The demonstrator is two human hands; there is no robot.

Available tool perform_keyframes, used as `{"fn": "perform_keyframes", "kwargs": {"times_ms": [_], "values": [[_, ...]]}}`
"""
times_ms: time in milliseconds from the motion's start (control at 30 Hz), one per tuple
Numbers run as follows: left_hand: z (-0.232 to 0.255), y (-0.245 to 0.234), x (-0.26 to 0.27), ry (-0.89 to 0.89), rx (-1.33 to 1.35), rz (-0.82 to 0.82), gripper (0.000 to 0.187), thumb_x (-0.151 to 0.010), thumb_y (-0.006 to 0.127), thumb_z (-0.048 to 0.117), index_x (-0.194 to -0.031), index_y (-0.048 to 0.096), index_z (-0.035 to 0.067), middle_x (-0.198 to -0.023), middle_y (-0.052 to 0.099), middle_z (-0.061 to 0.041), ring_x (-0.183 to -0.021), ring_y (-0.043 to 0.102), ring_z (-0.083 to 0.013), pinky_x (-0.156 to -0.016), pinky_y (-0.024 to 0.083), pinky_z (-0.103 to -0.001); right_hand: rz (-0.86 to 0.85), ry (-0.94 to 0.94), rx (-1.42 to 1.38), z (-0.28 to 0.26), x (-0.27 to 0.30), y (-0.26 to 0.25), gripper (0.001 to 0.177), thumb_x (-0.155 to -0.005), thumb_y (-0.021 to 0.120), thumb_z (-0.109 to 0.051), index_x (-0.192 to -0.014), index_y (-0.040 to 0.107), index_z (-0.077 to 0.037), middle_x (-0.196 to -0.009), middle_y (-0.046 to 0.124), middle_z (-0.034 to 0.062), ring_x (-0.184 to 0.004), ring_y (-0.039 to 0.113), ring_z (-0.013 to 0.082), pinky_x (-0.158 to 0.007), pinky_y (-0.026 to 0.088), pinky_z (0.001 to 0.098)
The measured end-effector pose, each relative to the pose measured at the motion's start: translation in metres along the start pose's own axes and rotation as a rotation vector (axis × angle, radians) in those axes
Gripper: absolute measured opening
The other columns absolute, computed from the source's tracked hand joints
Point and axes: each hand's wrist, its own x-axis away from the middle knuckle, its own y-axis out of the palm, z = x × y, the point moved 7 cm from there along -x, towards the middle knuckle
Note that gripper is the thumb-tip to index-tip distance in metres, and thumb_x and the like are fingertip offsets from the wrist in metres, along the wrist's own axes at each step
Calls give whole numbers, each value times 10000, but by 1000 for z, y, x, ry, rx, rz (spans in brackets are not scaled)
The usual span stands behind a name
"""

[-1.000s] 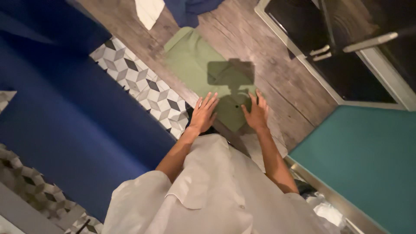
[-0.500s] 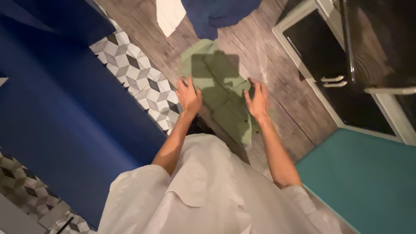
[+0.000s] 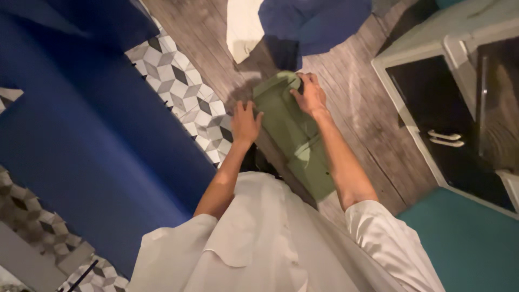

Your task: The person picks up a shirt from a table, smooths it out, and performs a series of folds to square the garment. The person then opens a cabinet, places the folded shirt onto a shelf, and closes the cabinet doors.

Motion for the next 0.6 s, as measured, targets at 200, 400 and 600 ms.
{"fn": "perform_keyframes", "kwargs": {"times_ms": [200,400,600], "values": [[0,-15,-8,4,83,-55,332,-907,780,335,-953,608,55,-997,612,-164,-960,620,-404,-792,498,-514,47,44,-61,14,-8,12,323,-850,852,-256,-1086,648,-172,-1071,625,80,-924,676,305,-789,532,451],[-4,-7,-16,-46,245,-108,285,-883,799,215,-945,587,35,-935,667,-167,-878,659,-426,-750,520,-506,105,-62,-139,15,-8,9,322,-853,864,-195,-1046,621,-108,-972,648,125,-805,666,303,-722,532,426],[-2,-10,-7,-164,527,-51,661,-744,836,99,-1302,492,18,-936,683,-161,-824,671,-375,-723,521,-458,66,-15,-194,19,0,2,316,-910,844,-171,-1056,577,-85,-794,645,127,-680,601,292,-672,507,412]]}}
